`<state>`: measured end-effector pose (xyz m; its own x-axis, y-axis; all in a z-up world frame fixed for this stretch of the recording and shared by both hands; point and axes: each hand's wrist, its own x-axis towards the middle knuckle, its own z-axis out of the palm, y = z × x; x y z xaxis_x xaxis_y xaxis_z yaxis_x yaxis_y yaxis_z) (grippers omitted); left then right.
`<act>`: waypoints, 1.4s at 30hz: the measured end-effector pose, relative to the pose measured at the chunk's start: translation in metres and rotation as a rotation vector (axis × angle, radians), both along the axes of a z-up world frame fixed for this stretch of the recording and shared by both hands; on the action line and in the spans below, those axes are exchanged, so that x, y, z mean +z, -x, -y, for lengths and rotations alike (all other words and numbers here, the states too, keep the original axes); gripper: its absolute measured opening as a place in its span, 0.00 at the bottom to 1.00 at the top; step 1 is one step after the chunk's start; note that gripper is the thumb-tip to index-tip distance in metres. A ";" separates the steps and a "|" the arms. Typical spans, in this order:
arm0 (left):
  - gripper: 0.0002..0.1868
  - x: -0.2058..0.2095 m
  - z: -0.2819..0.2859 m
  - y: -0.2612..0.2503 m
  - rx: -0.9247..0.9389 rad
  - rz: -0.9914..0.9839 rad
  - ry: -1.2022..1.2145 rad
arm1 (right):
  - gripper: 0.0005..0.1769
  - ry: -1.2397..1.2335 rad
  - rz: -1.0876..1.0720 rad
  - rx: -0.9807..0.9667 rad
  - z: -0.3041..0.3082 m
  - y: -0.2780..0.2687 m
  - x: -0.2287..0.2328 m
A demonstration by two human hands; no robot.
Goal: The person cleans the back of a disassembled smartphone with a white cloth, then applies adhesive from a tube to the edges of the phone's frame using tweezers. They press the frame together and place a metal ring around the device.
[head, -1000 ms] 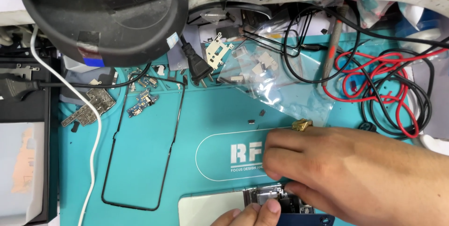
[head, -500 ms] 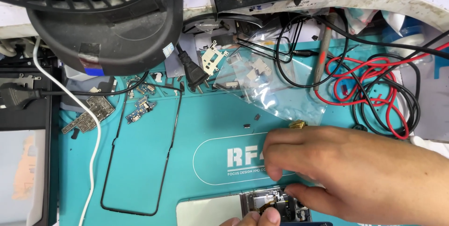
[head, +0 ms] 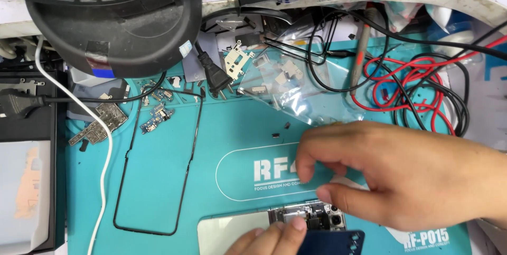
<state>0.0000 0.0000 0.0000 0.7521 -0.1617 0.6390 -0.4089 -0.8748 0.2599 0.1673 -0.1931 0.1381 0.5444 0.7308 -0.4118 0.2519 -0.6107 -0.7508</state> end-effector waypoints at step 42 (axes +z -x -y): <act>0.52 0.099 -0.052 -0.041 -0.623 -0.538 0.072 | 0.12 -0.260 0.811 -0.406 0.008 0.195 -0.043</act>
